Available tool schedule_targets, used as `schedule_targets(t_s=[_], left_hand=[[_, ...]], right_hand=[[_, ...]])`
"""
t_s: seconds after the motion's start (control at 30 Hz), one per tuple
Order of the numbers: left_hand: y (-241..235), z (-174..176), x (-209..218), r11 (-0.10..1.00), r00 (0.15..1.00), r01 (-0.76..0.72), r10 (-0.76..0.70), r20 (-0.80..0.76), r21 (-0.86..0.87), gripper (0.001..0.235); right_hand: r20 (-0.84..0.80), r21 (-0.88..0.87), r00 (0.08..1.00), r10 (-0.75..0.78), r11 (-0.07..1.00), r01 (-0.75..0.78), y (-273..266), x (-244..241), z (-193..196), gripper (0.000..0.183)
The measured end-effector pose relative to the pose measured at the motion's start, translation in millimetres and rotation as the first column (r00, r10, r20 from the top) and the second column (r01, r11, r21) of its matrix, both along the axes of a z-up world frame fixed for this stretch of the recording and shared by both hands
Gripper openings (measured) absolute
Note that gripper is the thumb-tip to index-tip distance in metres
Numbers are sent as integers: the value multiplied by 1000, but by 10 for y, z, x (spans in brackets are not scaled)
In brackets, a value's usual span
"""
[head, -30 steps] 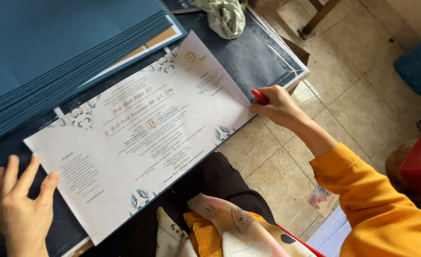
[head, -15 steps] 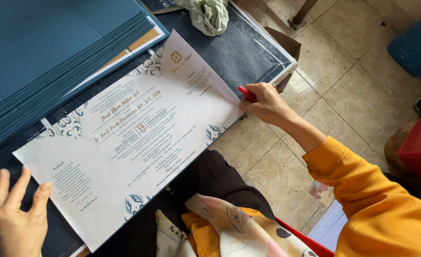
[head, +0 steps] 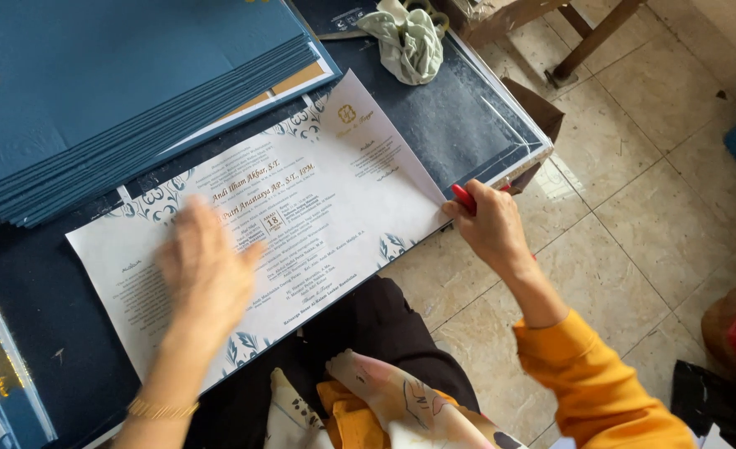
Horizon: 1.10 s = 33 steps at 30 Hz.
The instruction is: Assembling wedding invitations by manually aligning printed inserts onto cardstock bases and smoothing them with a tool.
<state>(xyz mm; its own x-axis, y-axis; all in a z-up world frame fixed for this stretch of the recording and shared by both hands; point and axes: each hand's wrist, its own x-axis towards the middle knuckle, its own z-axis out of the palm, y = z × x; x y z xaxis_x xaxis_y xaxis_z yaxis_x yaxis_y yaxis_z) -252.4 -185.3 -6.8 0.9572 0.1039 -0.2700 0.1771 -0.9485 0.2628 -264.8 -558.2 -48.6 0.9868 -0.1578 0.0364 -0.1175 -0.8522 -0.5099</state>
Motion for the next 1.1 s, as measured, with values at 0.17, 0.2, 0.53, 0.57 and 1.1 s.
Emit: schedule_targets(t_s=[0.17, 0.2, 0.53, 0.57, 1.1], left_hand=[[-1102, -184, 666, 849, 850, 522, -509, 132, -87, 69], [-1278, -266, 818, 846, 847, 527, -514, 135, -86, 69], [-1883, -452, 1231, 905, 809, 415, -413, 417, 91, 78], [-1861, -445, 1223, 915, 815, 383, -399, 421, 125, 79], [-1841, -494, 1267, 916, 833, 390, -394, 389, 93, 80]], right_hand=[[76, 42, 975, -208, 978, 205, 45, -66, -172, 23], [79, 42, 974, -213, 977, 210, 45, -73, -193, 23], [193, 112, 953, -231, 971, 213, 147, -144, -208, 19], [187, 114, 959, -215, 974, 196, 166, -133, -200, 16], [245, 26, 956, -164, 986, 162, 198, -147, -178, 24]])
